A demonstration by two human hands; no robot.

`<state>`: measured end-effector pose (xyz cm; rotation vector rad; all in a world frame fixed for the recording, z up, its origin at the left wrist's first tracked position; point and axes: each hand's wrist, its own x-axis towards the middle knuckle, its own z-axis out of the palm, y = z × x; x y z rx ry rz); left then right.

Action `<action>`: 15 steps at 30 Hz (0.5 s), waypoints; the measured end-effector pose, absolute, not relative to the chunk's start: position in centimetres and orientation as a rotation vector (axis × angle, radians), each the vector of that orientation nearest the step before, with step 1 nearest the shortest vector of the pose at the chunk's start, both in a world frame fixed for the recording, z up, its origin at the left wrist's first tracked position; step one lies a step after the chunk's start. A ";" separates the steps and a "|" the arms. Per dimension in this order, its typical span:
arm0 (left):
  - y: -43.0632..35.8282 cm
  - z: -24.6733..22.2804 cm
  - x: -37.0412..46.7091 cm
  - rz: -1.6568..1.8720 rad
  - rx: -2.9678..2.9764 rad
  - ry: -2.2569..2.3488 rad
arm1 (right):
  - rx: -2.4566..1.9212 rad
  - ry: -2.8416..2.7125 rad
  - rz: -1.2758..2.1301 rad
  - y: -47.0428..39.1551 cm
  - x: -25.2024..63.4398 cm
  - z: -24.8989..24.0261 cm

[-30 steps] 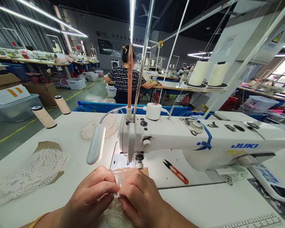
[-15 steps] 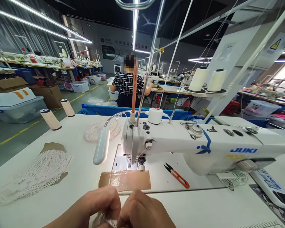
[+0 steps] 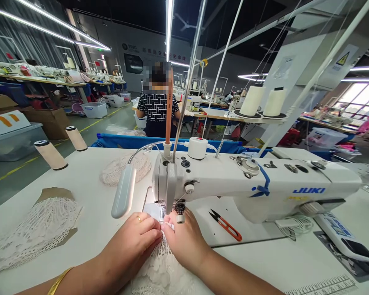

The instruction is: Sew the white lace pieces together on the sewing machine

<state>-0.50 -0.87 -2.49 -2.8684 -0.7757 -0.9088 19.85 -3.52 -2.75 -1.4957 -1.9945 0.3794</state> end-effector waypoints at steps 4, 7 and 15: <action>-0.9 -2.2 -0.7 -0.898 -2.946 -0.788 | -1.469 -2.049 0.236 -4.4 20.9 -2.1; -0.9 -2.0 -0.6 -0.999 -2.947 -0.790 | -1.364 -2.156 0.096 -5.2 21.6 -1.7; -0.9 -2.0 -0.6 -0.915 -2.889 -0.825 | -1.199 -2.285 0.129 -5.0 21.4 -2.4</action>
